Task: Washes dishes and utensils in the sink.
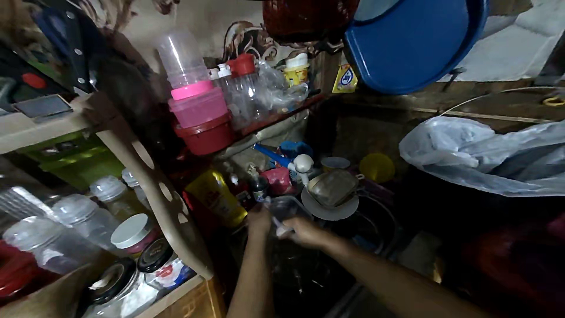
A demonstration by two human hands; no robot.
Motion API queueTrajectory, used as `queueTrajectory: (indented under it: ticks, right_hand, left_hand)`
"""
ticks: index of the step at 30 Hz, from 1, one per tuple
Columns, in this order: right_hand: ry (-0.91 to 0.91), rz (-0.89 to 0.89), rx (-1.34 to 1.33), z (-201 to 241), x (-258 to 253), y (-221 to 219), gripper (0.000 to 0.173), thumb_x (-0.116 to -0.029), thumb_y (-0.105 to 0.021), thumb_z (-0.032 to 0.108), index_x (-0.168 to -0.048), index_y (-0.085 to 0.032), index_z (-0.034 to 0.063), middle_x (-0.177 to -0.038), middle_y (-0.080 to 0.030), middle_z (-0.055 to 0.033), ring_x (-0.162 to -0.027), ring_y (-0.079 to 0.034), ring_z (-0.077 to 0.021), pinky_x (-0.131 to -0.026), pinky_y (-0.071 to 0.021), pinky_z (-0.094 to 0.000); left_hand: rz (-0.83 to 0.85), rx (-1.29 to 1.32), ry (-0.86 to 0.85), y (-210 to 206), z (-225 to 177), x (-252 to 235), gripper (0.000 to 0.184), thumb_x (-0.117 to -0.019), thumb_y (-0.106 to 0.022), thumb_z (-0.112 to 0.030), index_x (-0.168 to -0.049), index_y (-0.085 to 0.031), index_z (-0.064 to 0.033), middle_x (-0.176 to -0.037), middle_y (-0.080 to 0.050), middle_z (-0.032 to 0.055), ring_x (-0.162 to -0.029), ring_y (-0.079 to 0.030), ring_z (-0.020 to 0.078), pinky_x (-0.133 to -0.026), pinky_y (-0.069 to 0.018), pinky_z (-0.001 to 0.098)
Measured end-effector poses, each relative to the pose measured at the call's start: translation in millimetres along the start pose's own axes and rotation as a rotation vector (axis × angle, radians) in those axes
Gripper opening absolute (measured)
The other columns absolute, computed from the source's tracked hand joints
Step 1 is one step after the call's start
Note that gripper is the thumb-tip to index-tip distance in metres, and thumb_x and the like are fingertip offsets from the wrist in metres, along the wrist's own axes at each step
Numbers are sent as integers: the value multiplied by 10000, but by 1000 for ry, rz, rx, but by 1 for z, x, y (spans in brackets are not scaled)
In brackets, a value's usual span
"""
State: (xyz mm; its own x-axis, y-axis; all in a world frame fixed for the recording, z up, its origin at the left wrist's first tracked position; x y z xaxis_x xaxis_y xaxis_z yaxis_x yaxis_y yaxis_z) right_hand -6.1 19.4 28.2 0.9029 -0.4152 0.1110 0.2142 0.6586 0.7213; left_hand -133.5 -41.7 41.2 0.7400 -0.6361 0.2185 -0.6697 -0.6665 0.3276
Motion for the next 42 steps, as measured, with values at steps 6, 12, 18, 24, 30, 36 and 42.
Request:
queueTrajectory:
  ticks: [6,12,18,24,30,36,42]
  right_hand:
    - [-86,-434,-596,-2,-13,23,338,-1076,-546,268,-1250,-656,0,-1163,-686,-181,-1073,-656,-252,-980,-520,-466]
    - [-385,-476,-1050,-5,-26,16,612,-1072,-462,504,-1421,-525,5,-1346,-599,-227,-1221,-591,-327,-1024,-489,-511]
    - [-152,-379,-846,34,4,-8,351,-1053,-586,283,-1231,-658,-11,-1142,-685,-144,-1046,-652,-176,-954,-532,-373]
    - [148,-190,-275,-14,20,-36,334,-1002,-651,252,-1205,-707,-7,-1177,-714,-158,-1146,-661,-207,-1059,-497,-380]
    - [-101,-49,-95,-14,25,-28,393,-1020,-616,234,-1317,-620,-23,-1305,-643,-220,-1257,-601,-313,-1109,-445,-483]
    - [-200,-182,-749,15,25,22,290,-950,-668,30,-1230,-644,-43,-1136,-661,-142,-988,-634,-152,-890,-535,-322]
    - [-261,-414,-916,23,11,9,279,-923,-714,58,-1185,-660,-24,-1054,-697,-148,-941,-680,-197,-850,-575,-367]
  left_hand:
    - [281,304,-224,-36,32,1,683,-1059,-367,-574,-1584,-343,-138,-1547,-466,130,-1375,-493,229,-1118,-439,453]
    - [210,430,-169,-43,50,20,589,-1078,-500,-215,-1596,-277,-42,-1511,-477,196,-1313,-533,219,-1087,-452,368]
    - [98,635,-168,-11,49,-3,462,-1096,-442,-299,-1506,-436,-86,-1223,-660,173,-1023,-676,232,-867,-579,419]
    - [147,806,110,-8,42,-5,384,-1098,-414,-348,-1327,-545,-69,-985,-679,160,-805,-680,251,-677,-586,432]
    - [84,614,12,-20,47,-4,422,-1086,-487,-271,-1447,-507,-54,-1249,-656,169,-1075,-661,240,-904,-558,427]
    - [101,611,-323,-28,35,0,539,-1045,-564,-148,-1554,-403,-70,-1363,-619,136,-1116,-650,160,-962,-544,354]
    - [87,608,-365,-25,37,-2,637,-1020,-608,-226,-1596,-355,-125,-1486,-542,115,-1246,-601,183,-1033,-513,385]
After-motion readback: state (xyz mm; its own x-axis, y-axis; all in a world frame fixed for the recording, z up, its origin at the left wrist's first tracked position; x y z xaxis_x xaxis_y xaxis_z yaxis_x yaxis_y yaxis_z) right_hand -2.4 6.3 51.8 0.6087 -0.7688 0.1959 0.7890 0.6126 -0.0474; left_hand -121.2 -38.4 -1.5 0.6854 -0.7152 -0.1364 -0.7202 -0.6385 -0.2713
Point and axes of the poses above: each hand's wrist, its own x-axis away from the middle knuckle, its own y-axis out of the back of the hand, z = x × y, the point moved 3 cm from there along -x, towards the middle knuckle
